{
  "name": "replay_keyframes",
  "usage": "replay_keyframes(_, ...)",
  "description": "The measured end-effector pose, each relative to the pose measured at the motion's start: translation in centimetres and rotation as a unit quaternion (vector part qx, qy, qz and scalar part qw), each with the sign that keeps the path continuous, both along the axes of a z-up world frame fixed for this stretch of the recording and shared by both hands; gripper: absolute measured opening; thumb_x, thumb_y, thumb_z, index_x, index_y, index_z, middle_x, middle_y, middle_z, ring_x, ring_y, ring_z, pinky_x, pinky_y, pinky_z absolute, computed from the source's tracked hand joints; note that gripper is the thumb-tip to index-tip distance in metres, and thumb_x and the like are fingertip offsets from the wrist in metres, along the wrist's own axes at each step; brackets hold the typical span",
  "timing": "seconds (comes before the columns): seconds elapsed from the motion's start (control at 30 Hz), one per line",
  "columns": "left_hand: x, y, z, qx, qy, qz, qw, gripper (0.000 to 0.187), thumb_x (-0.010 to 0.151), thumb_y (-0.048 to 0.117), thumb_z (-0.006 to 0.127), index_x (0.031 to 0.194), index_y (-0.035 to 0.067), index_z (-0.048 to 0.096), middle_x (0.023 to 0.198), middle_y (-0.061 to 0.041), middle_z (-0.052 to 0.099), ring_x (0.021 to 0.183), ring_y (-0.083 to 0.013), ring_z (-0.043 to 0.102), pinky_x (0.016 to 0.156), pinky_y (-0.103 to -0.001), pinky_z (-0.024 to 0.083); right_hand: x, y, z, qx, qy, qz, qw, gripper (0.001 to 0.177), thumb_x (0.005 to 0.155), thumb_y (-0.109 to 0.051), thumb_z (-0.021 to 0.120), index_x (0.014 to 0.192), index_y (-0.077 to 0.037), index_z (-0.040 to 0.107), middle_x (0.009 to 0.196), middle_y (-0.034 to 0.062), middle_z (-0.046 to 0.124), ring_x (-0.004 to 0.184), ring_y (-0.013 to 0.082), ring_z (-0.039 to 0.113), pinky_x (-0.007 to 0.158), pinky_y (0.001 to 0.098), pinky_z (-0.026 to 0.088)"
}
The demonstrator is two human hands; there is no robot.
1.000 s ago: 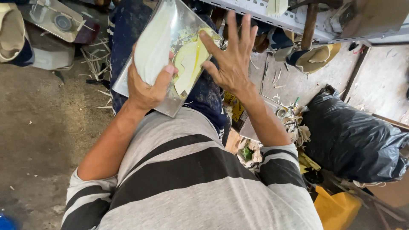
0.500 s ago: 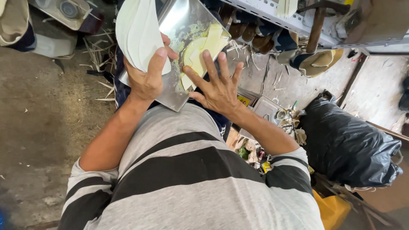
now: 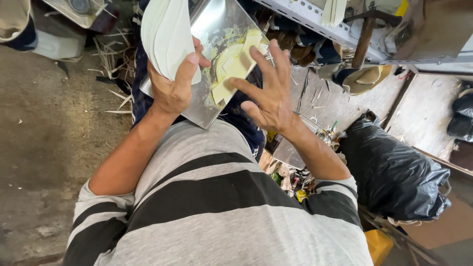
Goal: Applying adhesive to shoe upper components by pressing them against a glue-covered metal tray and stacking them.
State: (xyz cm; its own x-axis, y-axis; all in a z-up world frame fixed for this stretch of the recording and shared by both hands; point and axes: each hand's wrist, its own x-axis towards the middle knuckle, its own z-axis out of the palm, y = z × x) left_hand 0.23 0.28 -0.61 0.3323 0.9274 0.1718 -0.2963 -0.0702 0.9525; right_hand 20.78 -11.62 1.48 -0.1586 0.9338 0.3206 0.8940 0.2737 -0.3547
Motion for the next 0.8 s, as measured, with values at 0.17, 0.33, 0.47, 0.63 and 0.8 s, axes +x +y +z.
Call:
replay_keyframes(0.17, 0.0, 0.1, 0.3, -0.022, -0.009, 0.000, 1.000, 0.033, 0.103, 0.031, 0.061, 0.116, 0.001, 0.061, 0.108, -0.010, 0.065, 0.076, -0.0257, 0.074, 0.091, -0.042, 0.065, 0.0, 1.5, -3.0, -0.165, -0.003, -0.041, 0.985, 0.059, 0.112, -0.064, 0.016, 0.157, -0.051, 0.051, 0.177, 0.0029, -0.010, 0.164, 0.0324, -0.022, 0.131, 0.0727, -0.018)
replay_keyframes(0.33, 0.0, -0.2, -0.2, -0.023, -0.001, 0.000, 1.000, 0.035, 0.102, 0.032, 0.062, 0.118, 0.001, 0.061, 0.107, -0.011, 0.067, 0.077, -0.0260, 0.075, 0.088, -0.043, 0.067, -0.2, 0.7, -4.6, -0.060, -0.250, -0.109, 0.960, 0.081, 0.106, -0.086, 0.002, 0.171, -0.038, 0.000, 0.177, 0.0080, -0.014, 0.166, 0.0364, -0.014, 0.131, 0.0680, -0.018)
replay_keyframes(0.47, 0.1, 0.0, -0.1, -0.008, 0.009, 0.002, 1.000, 0.037, 0.103, 0.032, 0.061, 0.117, -0.003, 0.061, 0.103, -0.014, 0.068, 0.077, -0.0269, 0.075, 0.092, -0.045, 0.067, -0.4, -0.6, -2.9, -0.015, -0.272, -0.006, 0.962, 0.078, 0.109, -0.082, 0.025, 0.164, -0.028, 0.035, 0.169, 0.0109, 0.031, 0.157, 0.0422, 0.011, 0.125, 0.0689, -0.008)
replay_keyframes(0.63, 0.1, -0.3, -0.7, -0.028, -0.007, 0.007, 1.000, 0.036, 0.102, 0.030, 0.064, 0.121, 0.000, 0.061, 0.109, -0.013, 0.067, 0.076, -0.0274, 0.075, 0.090, -0.045, 0.069, 0.6, 0.4, -2.7, -0.157, -0.131, -0.101, 0.974, 0.061, 0.109, -0.074, 0.017, 0.166, -0.052, 0.022, 0.178, 0.0051, -0.006, 0.164, 0.0369, -0.019, 0.133, 0.0697, -0.014)
replay_keyframes(0.8, 0.2, -0.2, -0.5, -0.027, -0.012, 0.006, 1.000, 0.032, 0.101, 0.030, 0.063, 0.117, 0.002, 0.062, 0.107, -0.010, 0.066, 0.074, -0.0265, 0.074, 0.092, -0.046, 0.067, 3.1, 2.7, -2.3, -0.169, -0.025, -0.159, 0.972, 0.063, 0.114, -0.058, 0.016, 0.164, -0.039, 0.049, 0.176, 0.0040, -0.004, 0.161, 0.0290, -0.020, 0.131, 0.0707, -0.015)
